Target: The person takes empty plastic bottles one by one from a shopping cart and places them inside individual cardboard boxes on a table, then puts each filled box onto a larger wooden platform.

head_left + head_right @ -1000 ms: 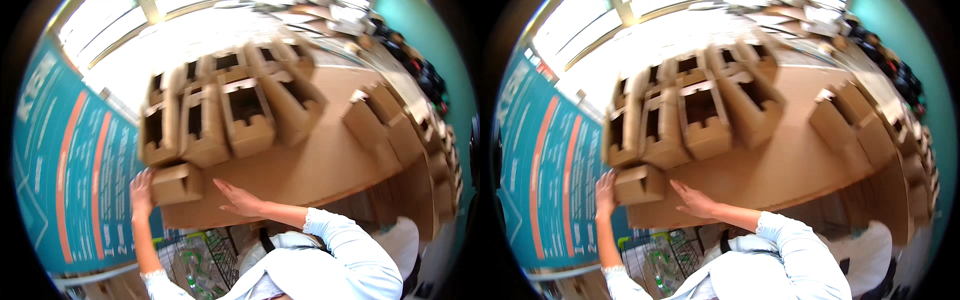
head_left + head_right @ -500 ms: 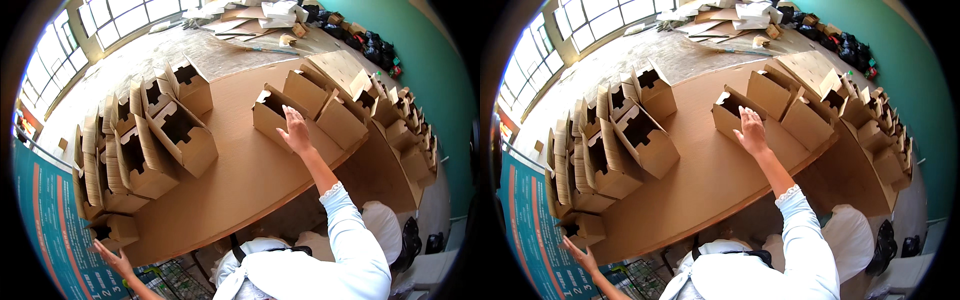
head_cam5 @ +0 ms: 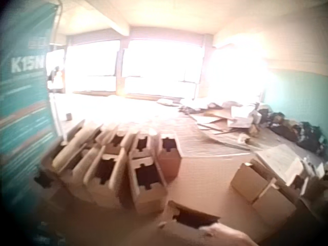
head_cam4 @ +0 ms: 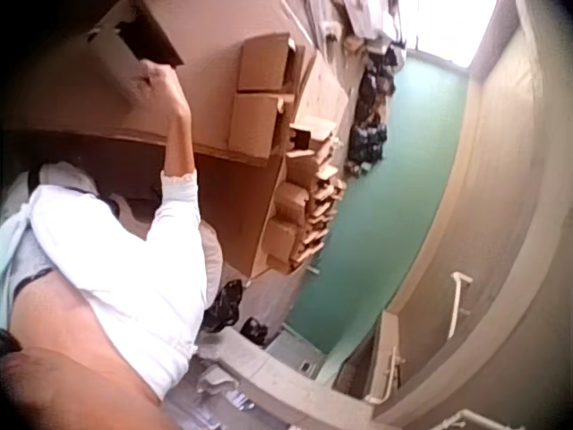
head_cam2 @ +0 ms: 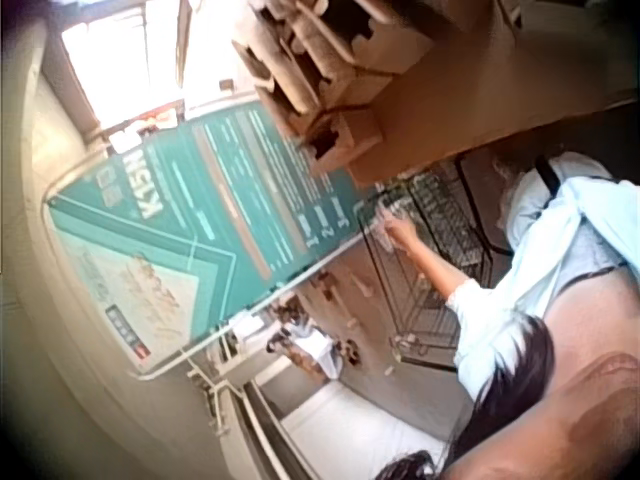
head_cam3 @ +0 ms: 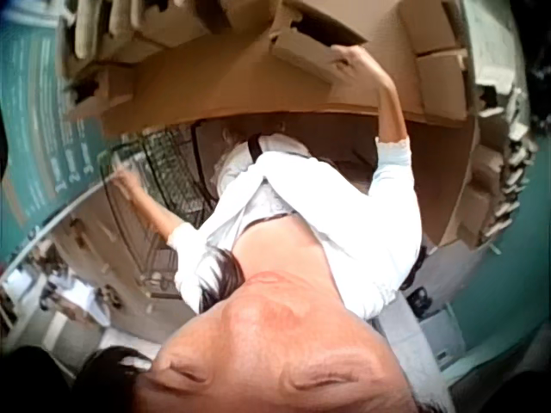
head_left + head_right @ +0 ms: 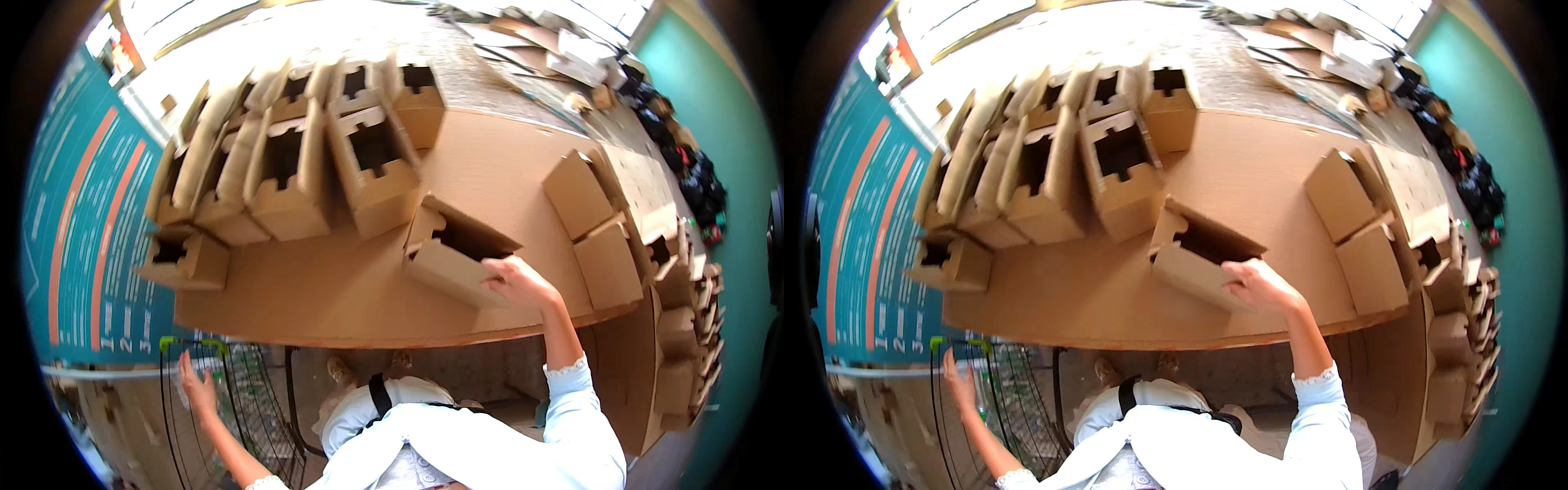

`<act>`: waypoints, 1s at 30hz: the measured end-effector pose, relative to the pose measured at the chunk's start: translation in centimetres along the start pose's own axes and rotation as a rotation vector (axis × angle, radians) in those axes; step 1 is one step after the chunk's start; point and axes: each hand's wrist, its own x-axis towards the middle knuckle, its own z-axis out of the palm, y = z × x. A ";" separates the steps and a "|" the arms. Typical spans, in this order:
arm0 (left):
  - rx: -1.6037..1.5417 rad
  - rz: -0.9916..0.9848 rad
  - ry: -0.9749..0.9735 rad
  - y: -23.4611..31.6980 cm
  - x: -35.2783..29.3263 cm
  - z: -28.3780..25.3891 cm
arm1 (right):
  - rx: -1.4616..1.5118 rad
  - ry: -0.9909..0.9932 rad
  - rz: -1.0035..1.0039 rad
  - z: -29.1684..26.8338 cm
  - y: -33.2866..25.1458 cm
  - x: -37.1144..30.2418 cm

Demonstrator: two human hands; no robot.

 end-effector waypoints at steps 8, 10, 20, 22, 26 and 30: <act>-0.120 -0.302 -0.215 -9.7 -9.5 5.0 | 0.042 -0.165 -0.384 6.6 -10.9 2.2; -0.142 -0.305 -0.260 -14.8 -11.6 8.3 | 0.004 -0.152 -0.435 7.9 -13.4 3.7; 0.291 -0.877 -0.944 -34.0 -27.5 19.5 | -0.156 -0.159 -0.147 7.8 -16.1 6.3; 0.206 -0.911 -0.763 -26.8 -25.7 17.6 | -0.190 -0.136 -0.047 8.4 -16.7 5.9; 0.287 -1.290 -0.399 -23.3 -22.1 16.5 | -0.219 -0.082 0.018 8.6 -16.6 6.2; 0.487 -1.228 -0.193 -27.2 -22.5 17.0 | -0.289 -0.040 0.059 8.9 -17.0 6.4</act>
